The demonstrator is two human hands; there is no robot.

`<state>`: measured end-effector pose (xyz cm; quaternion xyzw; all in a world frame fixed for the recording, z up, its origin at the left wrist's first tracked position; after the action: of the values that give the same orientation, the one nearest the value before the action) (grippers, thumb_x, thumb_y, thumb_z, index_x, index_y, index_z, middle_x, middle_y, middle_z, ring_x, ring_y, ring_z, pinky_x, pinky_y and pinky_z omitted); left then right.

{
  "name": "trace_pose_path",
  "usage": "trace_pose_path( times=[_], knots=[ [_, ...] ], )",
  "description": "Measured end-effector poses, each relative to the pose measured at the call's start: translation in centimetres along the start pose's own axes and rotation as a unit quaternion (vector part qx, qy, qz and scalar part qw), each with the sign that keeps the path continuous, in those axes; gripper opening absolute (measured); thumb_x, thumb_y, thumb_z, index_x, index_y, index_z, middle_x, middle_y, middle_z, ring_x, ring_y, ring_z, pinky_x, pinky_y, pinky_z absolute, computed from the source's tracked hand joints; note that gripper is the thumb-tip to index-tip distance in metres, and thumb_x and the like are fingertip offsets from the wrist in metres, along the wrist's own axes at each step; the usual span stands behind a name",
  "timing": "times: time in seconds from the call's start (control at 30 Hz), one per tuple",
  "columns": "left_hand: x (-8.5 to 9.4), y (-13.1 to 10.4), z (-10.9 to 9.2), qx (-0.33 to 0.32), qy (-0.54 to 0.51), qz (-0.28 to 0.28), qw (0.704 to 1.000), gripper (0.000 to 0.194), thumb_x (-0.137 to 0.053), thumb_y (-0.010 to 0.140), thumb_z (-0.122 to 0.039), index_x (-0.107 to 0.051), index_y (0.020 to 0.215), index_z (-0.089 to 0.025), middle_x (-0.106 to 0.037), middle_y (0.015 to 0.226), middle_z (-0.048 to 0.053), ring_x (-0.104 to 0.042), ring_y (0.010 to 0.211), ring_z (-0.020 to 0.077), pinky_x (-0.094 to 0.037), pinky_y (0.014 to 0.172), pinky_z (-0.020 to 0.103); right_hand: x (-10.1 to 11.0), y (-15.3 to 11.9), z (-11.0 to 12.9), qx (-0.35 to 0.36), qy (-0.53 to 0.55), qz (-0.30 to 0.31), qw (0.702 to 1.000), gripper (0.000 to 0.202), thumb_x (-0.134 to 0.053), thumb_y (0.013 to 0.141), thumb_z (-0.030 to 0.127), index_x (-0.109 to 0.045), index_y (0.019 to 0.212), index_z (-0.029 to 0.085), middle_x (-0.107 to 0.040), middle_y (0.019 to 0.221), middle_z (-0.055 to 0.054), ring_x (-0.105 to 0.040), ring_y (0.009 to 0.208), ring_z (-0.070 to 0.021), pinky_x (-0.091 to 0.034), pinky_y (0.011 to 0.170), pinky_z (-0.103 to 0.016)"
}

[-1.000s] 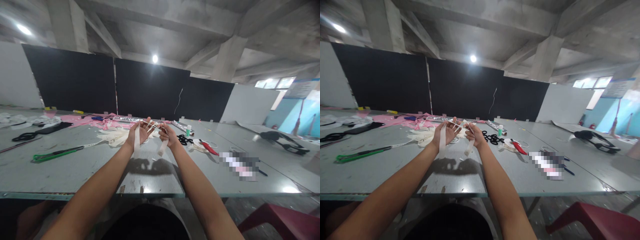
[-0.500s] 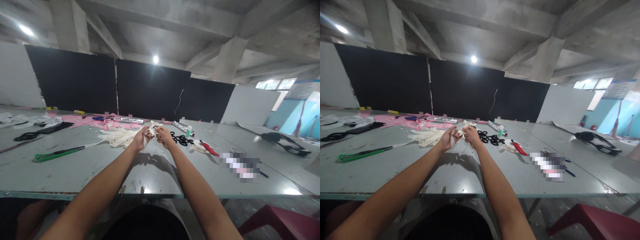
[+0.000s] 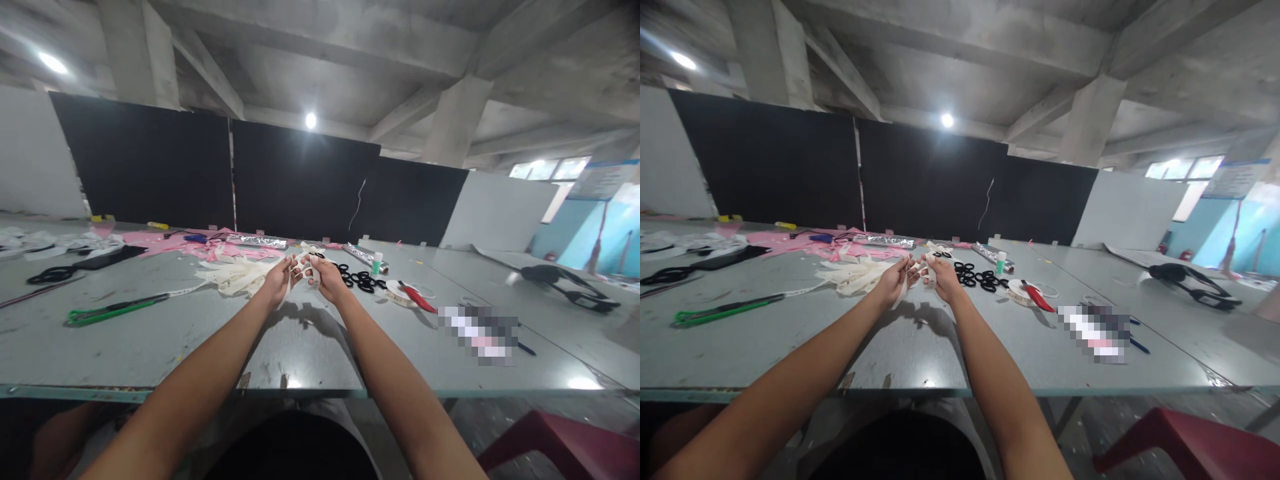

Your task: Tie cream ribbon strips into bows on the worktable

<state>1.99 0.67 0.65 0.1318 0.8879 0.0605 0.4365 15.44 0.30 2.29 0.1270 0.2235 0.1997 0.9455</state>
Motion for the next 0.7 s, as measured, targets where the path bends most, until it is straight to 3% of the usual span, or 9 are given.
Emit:
trace_pose_path(
  times=[0.1, 0.23, 0.5, 0.7],
  knots=[
    [0.3, 0.1, -0.1, -0.011, 0.001, -0.038, 0.999, 0.004, -0.057, 0.081, -0.019, -0.056, 0.081, -0.016, -0.056, 0.061, -0.002, -0.058, 0.057, 0.0111, -0.051, 0.066, 0.026, 0.3, 0.2, -0.3, 0.022, -0.010, -0.042, 0.999, 0.026, -0.072, 0.066, 0.027, -0.060, 0.087, 0.017, -0.064, 0.075, 0.000, -0.047, 0.046, -0.0050, -0.041, 0.036, -0.015],
    [0.3, 0.2, -0.2, -0.014, -0.014, -0.054, 0.998, 0.012, -0.054, 0.081, -0.021, -0.052, 0.070, -0.017, -0.053, 0.055, -0.002, -0.059, 0.056, 0.0128, -0.051, 0.065, 0.028, 0.5, 0.3, -0.4, 0.055, 0.003, -0.083, 0.995, 0.028, -0.074, 0.064, 0.029, -0.056, 0.081, 0.018, -0.062, 0.075, 0.002, -0.042, 0.043, -0.0036, -0.040, 0.034, -0.015],
    [0.6, 0.0, -0.5, -0.014, -0.040, -0.094, 0.995, 0.004, -0.055, 0.080, -0.020, -0.054, 0.077, -0.018, -0.052, 0.055, -0.004, -0.060, 0.056, 0.0126, -0.052, 0.065, 0.029, 1.1, 0.3, 0.0, 0.000, 0.061, -0.066, 0.996, 0.022, -0.059, 0.077, 0.032, -0.062, 0.092, 0.015, -0.056, 0.074, 0.001, -0.037, 0.043, -0.0028, -0.027, 0.031, -0.012],
    [0.2, -0.2, -0.6, -0.005, -0.021, -0.058, 0.998, 0.013, -0.062, 0.078, -0.026, -0.052, 0.076, -0.018, -0.051, 0.055, -0.006, -0.055, 0.050, 0.0090, -0.051, 0.059, 0.025, 1.0, 0.1, 0.4, -0.023, 0.048, -0.023, 0.998, 0.024, -0.054, 0.077, 0.034, -0.063, 0.087, 0.015, -0.055, 0.071, 0.000, -0.035, 0.043, -0.0039, -0.022, 0.031, -0.014]
  ],
)
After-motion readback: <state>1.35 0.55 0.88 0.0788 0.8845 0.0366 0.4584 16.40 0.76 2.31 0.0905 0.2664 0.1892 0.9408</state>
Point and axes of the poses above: each hand's wrist, its own y-axis towards the middle knuckle, its own x-axis out of the back of the hand, z = x × y, the point moved 1 cm from there along y, towards the middle knuckle
